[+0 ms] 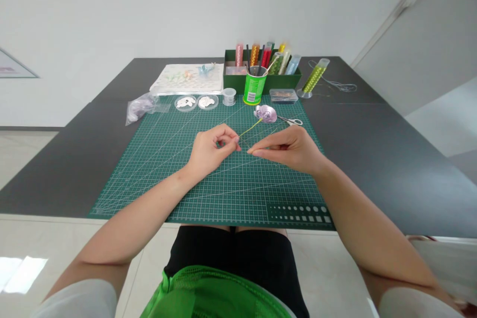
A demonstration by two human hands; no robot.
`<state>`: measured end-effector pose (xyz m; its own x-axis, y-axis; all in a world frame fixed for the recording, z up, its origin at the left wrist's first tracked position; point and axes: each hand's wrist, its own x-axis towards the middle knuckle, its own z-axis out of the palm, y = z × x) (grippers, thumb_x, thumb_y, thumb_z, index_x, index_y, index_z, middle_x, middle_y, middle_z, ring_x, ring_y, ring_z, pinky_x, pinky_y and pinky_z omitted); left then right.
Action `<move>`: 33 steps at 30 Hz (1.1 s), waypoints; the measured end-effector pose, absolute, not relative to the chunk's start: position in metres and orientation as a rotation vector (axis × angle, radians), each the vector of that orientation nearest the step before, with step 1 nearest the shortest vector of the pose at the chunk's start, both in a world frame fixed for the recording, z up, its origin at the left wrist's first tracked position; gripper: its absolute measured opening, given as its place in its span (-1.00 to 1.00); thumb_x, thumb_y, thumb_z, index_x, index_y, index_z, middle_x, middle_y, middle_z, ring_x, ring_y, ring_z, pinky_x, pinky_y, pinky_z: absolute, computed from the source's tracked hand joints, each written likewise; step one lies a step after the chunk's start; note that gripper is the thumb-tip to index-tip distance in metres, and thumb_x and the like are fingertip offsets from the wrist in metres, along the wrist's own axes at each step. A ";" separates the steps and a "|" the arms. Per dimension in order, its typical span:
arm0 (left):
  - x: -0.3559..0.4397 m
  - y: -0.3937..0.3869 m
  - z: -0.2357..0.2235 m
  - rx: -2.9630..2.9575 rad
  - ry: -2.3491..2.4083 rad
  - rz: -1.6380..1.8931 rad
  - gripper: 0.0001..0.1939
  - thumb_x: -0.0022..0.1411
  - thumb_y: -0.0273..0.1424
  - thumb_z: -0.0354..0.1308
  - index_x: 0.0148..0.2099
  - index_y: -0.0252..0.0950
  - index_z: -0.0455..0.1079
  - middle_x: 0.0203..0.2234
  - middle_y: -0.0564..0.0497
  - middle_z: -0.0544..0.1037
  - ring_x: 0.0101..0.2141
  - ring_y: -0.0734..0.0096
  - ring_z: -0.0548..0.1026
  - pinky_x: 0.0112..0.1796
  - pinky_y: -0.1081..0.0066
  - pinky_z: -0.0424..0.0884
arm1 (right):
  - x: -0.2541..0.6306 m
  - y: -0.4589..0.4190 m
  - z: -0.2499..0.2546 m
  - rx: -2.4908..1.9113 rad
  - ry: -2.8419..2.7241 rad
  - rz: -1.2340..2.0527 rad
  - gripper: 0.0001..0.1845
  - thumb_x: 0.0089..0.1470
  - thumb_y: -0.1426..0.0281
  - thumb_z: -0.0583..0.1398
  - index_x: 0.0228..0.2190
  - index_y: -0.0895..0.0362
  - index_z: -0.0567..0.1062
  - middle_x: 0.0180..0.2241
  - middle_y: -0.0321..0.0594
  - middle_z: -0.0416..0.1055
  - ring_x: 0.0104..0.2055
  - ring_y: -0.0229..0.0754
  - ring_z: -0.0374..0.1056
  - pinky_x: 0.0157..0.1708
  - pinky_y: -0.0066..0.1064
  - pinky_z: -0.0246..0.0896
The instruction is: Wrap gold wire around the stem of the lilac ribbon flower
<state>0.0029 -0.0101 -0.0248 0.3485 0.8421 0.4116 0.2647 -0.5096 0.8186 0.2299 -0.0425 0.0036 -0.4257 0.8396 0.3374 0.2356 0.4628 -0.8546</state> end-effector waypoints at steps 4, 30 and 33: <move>0.003 -0.009 -0.031 2.093 0.961 1.037 -0.92 0.24 -0.49 0.22 -0.31 -0.23 0.52 -0.51 0.13 0.69 -0.47 0.44 0.61 -0.33 0.44 0.41 | 0.236 -0.043 0.011 -0.827 -1.893 1.060 -0.89 0.11 0.31 0.43 -0.34 0.05 0.80 -0.75 -0.42 0.23 -0.67 -0.41 -0.10 -0.63 -0.40 -0.24; 0.001 -0.014 -0.020 2.099 0.734 0.539 -0.88 0.30 -0.42 0.25 -0.33 -0.26 0.55 -0.51 0.12 0.69 -0.45 0.47 0.59 -0.33 0.47 0.38 | 0.253 -0.022 -0.005 -0.873 -1.559 1.152 -0.70 0.26 0.17 0.31 -0.12 0.05 0.76 -0.68 -0.49 -0.07 -0.62 -0.38 -0.23 -0.62 -0.42 -0.36; 0.001 -0.014 -0.020 2.154 0.646 0.560 -0.88 0.31 -0.41 0.28 -0.32 -0.23 0.57 -0.44 0.10 0.71 -0.34 0.41 0.61 -0.21 0.41 0.42 | 0.249 -0.020 -0.006 -0.895 -1.569 1.152 -0.69 0.25 0.16 0.32 -0.12 0.06 0.75 -0.69 -0.50 -0.08 -0.62 -0.38 -0.24 -0.62 -0.43 -0.37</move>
